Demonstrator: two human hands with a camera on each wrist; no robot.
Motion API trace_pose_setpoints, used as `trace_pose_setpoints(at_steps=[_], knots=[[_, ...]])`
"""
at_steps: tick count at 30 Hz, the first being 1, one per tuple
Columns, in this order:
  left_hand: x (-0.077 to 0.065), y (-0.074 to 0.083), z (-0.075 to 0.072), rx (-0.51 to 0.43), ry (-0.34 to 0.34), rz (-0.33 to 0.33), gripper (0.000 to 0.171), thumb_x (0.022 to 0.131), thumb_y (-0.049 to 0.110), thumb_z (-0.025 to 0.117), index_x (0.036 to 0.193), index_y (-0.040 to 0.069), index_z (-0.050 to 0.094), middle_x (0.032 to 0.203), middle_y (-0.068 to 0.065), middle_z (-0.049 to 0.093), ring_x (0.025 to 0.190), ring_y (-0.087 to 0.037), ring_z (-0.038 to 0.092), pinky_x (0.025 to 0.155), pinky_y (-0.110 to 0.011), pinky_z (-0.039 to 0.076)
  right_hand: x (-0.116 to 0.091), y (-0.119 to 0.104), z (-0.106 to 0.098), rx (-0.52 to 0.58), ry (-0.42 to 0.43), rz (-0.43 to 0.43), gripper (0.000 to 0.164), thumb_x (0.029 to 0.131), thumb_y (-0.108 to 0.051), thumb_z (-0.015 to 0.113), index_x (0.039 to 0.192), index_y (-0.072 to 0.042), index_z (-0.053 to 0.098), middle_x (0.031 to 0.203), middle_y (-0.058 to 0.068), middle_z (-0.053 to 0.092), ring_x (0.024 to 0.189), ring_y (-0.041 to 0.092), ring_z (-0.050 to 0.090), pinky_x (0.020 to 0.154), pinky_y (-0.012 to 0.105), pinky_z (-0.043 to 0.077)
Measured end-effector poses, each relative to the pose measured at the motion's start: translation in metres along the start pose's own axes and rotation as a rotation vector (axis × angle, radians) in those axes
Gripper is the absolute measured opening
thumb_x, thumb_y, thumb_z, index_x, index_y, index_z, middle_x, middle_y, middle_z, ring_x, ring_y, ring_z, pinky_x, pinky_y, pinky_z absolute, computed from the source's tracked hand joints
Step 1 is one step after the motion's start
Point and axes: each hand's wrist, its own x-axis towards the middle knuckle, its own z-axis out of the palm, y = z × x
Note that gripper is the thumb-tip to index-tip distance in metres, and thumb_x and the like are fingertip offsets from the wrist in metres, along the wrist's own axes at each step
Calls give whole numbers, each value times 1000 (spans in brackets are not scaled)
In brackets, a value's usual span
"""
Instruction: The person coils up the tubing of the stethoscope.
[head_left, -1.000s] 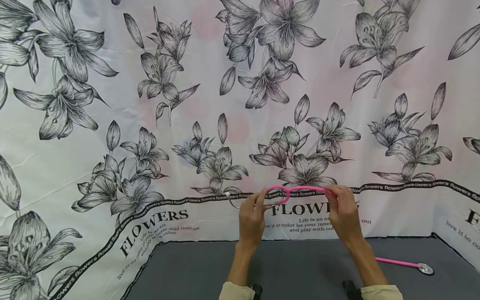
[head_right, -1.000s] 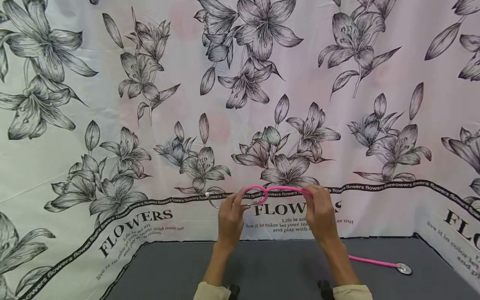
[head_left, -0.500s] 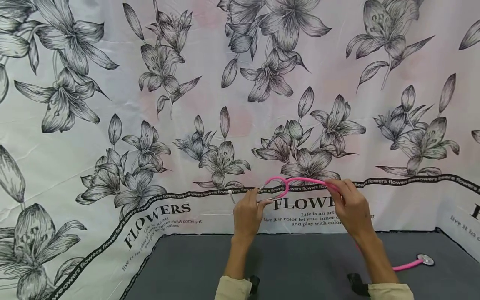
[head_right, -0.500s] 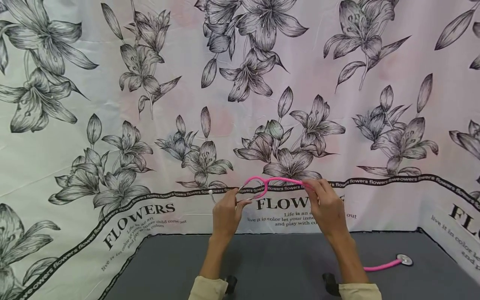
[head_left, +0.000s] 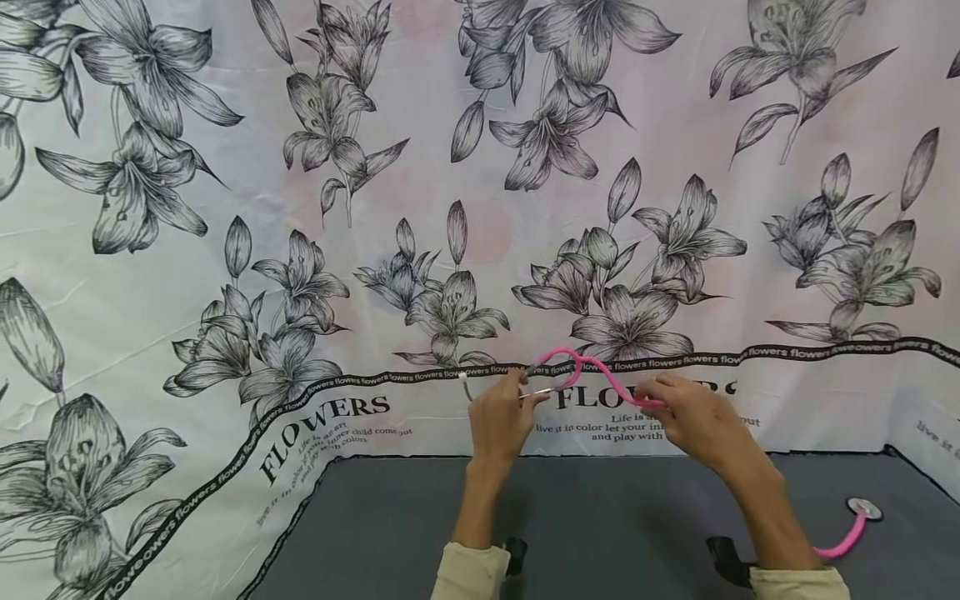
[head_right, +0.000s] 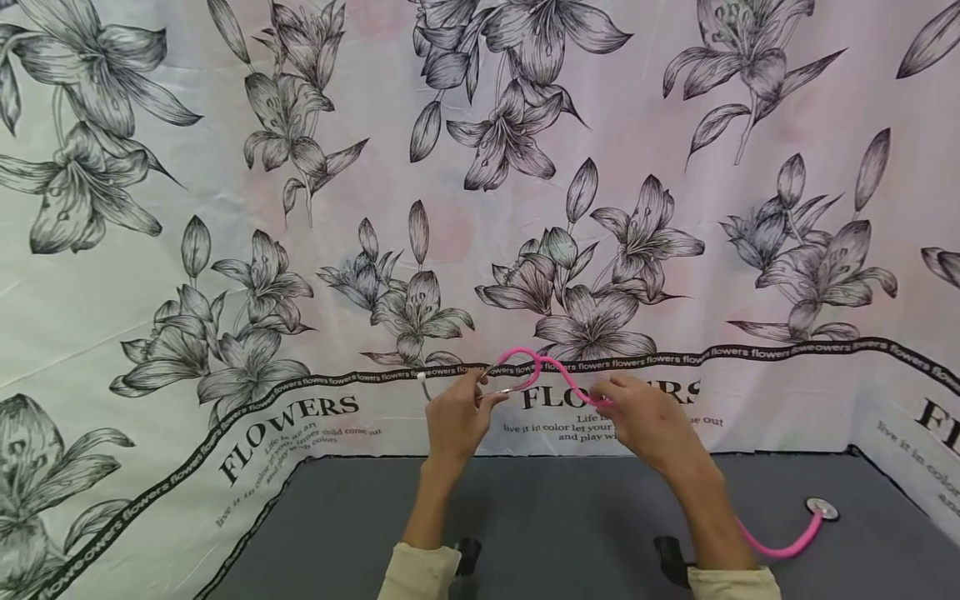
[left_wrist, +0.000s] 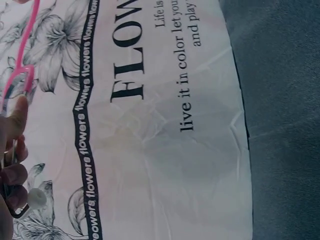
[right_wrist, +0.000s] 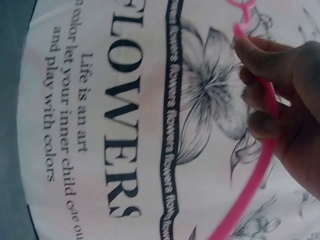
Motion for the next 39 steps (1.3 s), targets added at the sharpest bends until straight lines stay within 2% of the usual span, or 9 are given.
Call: trace_pose_setpoints(at_steps=[2, 4, 9, 13, 21, 27, 30, 34, 39], knots=[[2, 3, -2, 2, -13, 7, 34, 85, 43, 84, 95, 13, 72, 69, 1, 74, 50, -10, 61, 44, -14, 26, 1, -5, -3, 31, -77, -22, 26, 85, 0, 81, 104, -16, 76, 96, -3, 70, 81, 16, 72, 58, 23, 44], [2, 6, -5, 1, -30, 12, 33, 85, 43, 84, 95, 13, 73, 68, 1, 73, 50, -10, 61, 44, -13, 24, 2, -11, -2, 73, -118, -55, 25, 85, -1, 81, 101, -20, 76, 92, -9, 64, 78, 10, 68, 57, 19, 40], [3, 16, -10, 7, -96, 14, 35, 82, 45, 87, 98, 15, 76, 70, 3, 74, 54, -9, 65, 44, -13, 24, 6, -25, 10, 157, -66, -202, 31, 76, 0, 86, 95, -23, 77, 86, -12, 53, 76, -2, 52, 60, 17, 44], [4, 27, -15, 46, -180, 34, 40, 84, 46, 86, 108, 15, 77, 76, 5, 75, 56, -7, 64, 45, -13, 28, 8, -33, 20, 157, -26, -281, 34, 73, 2, 89, 95, -22, 78, 88, -10, 57, 78, 0, 54, 62, 17, 48], [6, 41, -23, 94, -361, 74, 67, 84, 48, 86, 137, 11, 67, 98, 3, 78, 69, -7, 69, 54, -19, 47, 12, -33, 28, 159, 91, -306, 35, 68, 7, 88, 91, -17, 79, 88, -6, 63, 76, 5, 60, 64, 16, 50], [9, 46, -34, -85, -535, 34, 76, 90, 39, 82, 152, 6, 52, 111, -3, 74, 83, -10, 71, 65, -20, 53, 14, -33, 32, 149, 149, -275, 36, 67, 10, 88, 91, -16, 80, 89, -4, 63, 75, 4, 55, 62, 16, 47], [11, 48, -38, -107, -611, 34, 78, 94, 40, 79, 156, 7, 45, 109, -2, 72, 86, -10, 67, 70, -21, 53, 13, -35, 32, 145, 149, -261, 34, 68, 9, 88, 92, -15, 82, 88, -4, 61, 73, 2, 51, 61, 16, 46], [12, 50, -41, -119, -650, 0, 82, 96, 42, 76, 160, 7, 39, 110, -4, 70, 87, -11, 64, 71, -22, 53, 13, -35, 31, 123, 139, -260, 31, 70, 5, 89, 93, -14, 82, 88, -4, 63, 73, 3, 53, 62, 17, 48], [14, 43, -44, -116, -613, -75, 80, 96, 41, 74, 159, 5, 41, 122, -9, 72, 92, -16, 73, 81, -31, 60, 13, -27, 20, 169, 168, -224, 35, 68, 11, 88, 93, -12, 80, 85, -6, 60, 71, -1, 50, 61, 11, 39]])
